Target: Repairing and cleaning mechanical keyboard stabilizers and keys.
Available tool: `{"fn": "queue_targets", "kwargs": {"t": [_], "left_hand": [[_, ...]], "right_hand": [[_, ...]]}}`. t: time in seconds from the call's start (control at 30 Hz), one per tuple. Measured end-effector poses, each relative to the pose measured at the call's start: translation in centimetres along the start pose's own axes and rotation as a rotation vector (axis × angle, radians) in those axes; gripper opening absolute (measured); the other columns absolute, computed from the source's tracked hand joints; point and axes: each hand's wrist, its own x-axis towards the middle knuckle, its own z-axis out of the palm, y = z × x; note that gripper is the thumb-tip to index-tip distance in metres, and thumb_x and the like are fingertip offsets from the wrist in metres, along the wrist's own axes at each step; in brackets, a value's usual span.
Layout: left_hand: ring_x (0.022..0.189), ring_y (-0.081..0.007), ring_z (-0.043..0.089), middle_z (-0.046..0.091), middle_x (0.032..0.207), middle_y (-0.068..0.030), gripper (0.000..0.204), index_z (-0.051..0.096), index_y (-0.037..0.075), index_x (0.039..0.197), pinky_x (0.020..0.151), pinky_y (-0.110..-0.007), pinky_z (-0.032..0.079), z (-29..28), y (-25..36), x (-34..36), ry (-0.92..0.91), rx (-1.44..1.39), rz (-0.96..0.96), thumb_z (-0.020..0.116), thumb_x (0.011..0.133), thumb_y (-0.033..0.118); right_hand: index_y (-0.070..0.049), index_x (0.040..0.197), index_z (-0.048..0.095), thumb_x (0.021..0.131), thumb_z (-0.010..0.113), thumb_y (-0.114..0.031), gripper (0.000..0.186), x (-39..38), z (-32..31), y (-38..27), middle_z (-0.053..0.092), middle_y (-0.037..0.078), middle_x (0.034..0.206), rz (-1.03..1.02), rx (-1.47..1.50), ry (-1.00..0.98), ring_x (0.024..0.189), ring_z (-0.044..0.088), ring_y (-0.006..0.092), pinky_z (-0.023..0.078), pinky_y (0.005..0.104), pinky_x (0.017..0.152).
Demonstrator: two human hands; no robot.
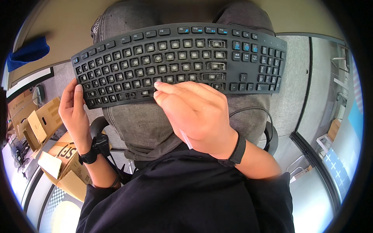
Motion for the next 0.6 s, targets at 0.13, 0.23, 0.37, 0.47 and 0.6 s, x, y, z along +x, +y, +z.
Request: {"fn": "queue_targets", "kwargs": {"t": [0.13, 0.23, 0.37, 0.47, 0.6], "left_hand": [[0.086, -0.0051, 0.058, 0.069, 0.104, -0.0025, 0.032, 0.063, -0.004, 0.131, 0.075, -0.019, 0.045, 0.2, 0.0, 0.0, 0.01, -0.01, -0.008, 0.062, 0.104, 0.012], [0.088, -0.0054, 0.059, 0.07, 0.105, -0.0033, 0.032, 0.063, -0.005, 0.131, 0.077, -0.02, 0.046, 0.0, 0.0, -0.1, 0.014, -0.014, -0.011, 0.062, 0.104, 0.012], [0.091, -0.0061, 0.06, 0.07, 0.107, -0.0042, 0.032, 0.063, -0.005, 0.131, 0.079, -0.02, 0.048, -0.3, -0.1, -0.1, -0.022, 0.008, -0.033, 0.062, 0.104, 0.012], [0.092, -0.0067, 0.061, 0.07, 0.108, -0.0049, 0.032, 0.063, -0.005, 0.132, 0.081, -0.021, 0.048, -0.3, 0.0, -0.1, -0.019, -0.001, -0.014, 0.062, 0.104, 0.011], [0.094, -0.0073, 0.061, 0.07, 0.109, -0.0054, 0.033, 0.063, -0.005, 0.132, 0.083, -0.021, 0.049, -0.2, 0.4, -0.1, -0.022, 0.008, -0.024, 0.062, 0.104, 0.012]], "right_hand": [[-0.002, 0.093, 0.071, 0.07, 0.076, 0.001, 0.023, 0.2, -0.4, 0.1, 0.076, 0.012, 0.1, -0.062, -0.085, -0.038, 0.075, 0.071, 0.0259, 0.056, 0.0332, 0.064], [-0.002, 0.092, 0.072, 0.075, 0.076, 0.004, 0.018, 0.9, -1.0, 0.1, 0.076, 0.013, 0.101, -0.054, -0.083, -0.03, 0.073, 0.07, 0.0245, 0.055, 0.0312, 0.064], [0.001, 0.092, 0.072, 0.084, 0.077, 0.003, 0.01, 1.4, -2.1, -0.1, 0.076, 0.013, 0.096, 0.256, 0.17, 0.008, 0.074, 0.072, 0.022, 0.056, 0.0282, 0.065], [0.001, 0.092, 0.07, 0.085, 0.076, 0.002, 0.009, 1.4, -2.1, 0.0, 0.074, 0.01, 0.086, 0.396, 0.239, -0.004, 0.073, 0.072, 0.0209, 0.056, 0.0281, 0.066], [0.0, 0.092, 0.07, 0.086, 0.076, 0.002, 0.008, 1.9, -2.0, 0.0, 0.073, 0.009, 0.085, 0.409, 0.235, -0.055, 0.072, 0.071, 0.0189, 0.055, 0.0282, 0.064]]}}
